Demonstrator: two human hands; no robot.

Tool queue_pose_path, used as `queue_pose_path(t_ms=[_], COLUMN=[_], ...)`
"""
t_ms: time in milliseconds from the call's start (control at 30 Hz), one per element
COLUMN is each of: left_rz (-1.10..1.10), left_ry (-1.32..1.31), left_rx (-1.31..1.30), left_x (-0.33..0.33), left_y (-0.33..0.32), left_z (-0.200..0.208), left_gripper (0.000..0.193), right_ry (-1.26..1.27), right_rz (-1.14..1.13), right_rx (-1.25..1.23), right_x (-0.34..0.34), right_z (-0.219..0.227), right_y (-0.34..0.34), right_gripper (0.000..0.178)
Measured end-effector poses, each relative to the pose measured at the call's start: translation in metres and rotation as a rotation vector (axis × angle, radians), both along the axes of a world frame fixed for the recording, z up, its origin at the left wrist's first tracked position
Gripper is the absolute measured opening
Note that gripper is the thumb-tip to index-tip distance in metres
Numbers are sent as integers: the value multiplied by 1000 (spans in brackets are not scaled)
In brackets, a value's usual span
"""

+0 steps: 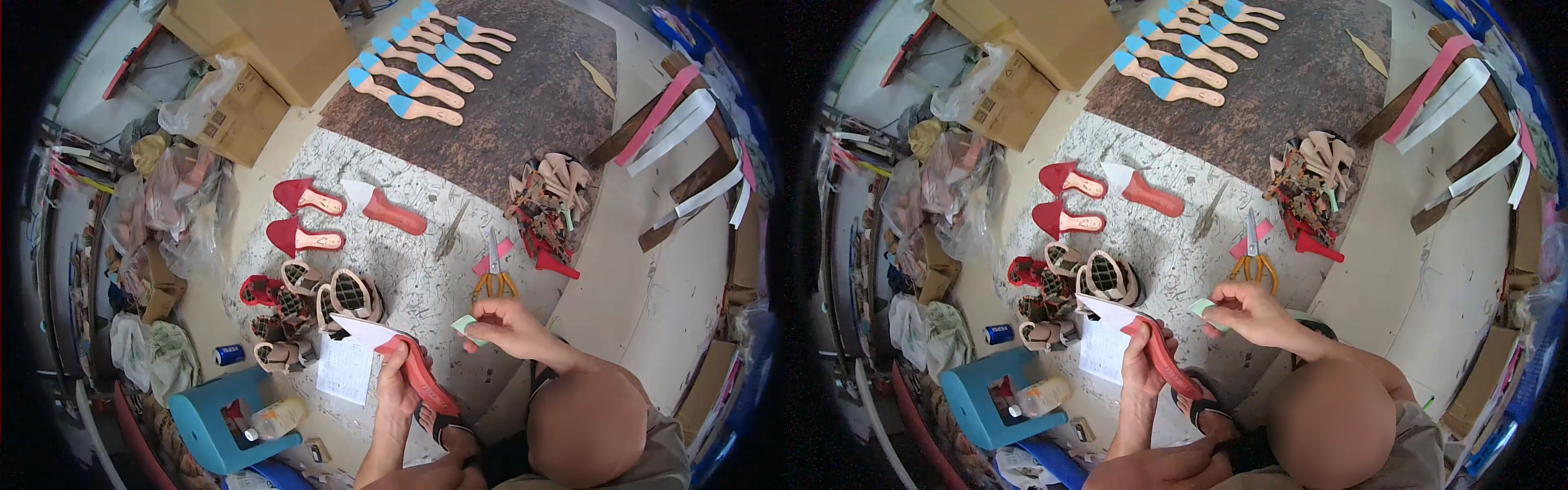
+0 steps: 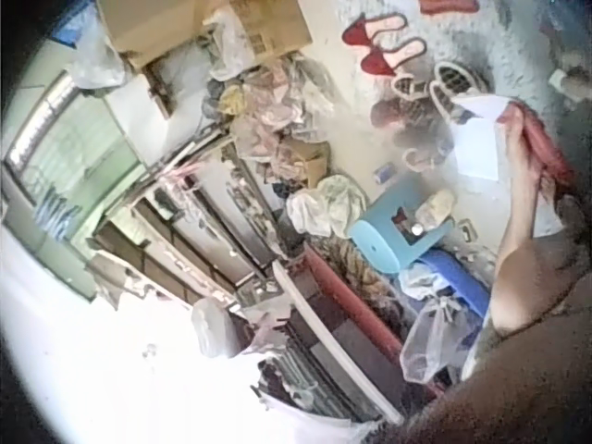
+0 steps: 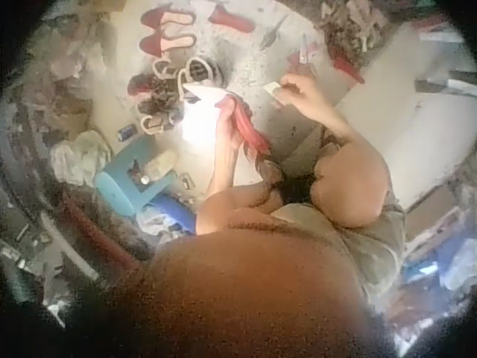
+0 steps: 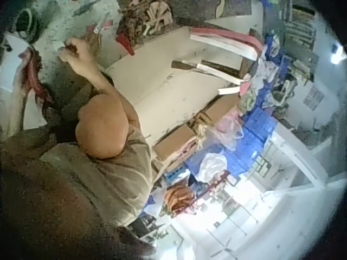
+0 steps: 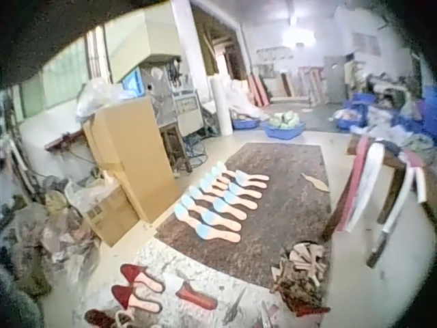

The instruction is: The person sits on the floor in a workshop and assembles shoe components. They use scissors to trim pink and light green foam strips and attach them to the edges of red and white shoe soles. The person handles multiple soles and foam pieces, cutting and fitting them one by one.

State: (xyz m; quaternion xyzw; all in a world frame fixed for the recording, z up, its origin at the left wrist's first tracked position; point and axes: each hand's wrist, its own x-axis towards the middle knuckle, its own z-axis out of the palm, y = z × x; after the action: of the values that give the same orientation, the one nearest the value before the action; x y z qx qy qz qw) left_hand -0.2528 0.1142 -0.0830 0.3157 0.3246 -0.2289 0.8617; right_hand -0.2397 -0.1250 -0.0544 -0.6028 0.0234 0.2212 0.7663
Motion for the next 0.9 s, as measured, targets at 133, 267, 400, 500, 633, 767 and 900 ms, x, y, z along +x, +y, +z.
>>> queue_pose_path(t_ms=[133,267,400,500,633,767,900], left_rz=[81,43,-20,-21,8,-52,-41], left_ry=[-42,-78,-211,-161,-115,-195,-204], left_rx=[-422,-589,-284,-132,-47,44,88], left_x=[-16,-27,-25,-22,-19,-24,-22], left_y=[8,10,-4,-7,-19,-15,-22], left_z=[-10,-14,-12,-9,-1,-11,-4], left_gripper=[46,56,69,72,52,22,14], right_ry=[129,213,191,208,221,218,224], right_rz=[49,47,43,119,121,117,132], right_rx=[85,135,107,70,51,39,8], right_x=[2,4,6,9,10,10,11], right_z=[7,13,16,24,24,18,15], right_y=[11,11,13,20,21,23,24], right_gripper=[13,13,16,20,22,25,27])
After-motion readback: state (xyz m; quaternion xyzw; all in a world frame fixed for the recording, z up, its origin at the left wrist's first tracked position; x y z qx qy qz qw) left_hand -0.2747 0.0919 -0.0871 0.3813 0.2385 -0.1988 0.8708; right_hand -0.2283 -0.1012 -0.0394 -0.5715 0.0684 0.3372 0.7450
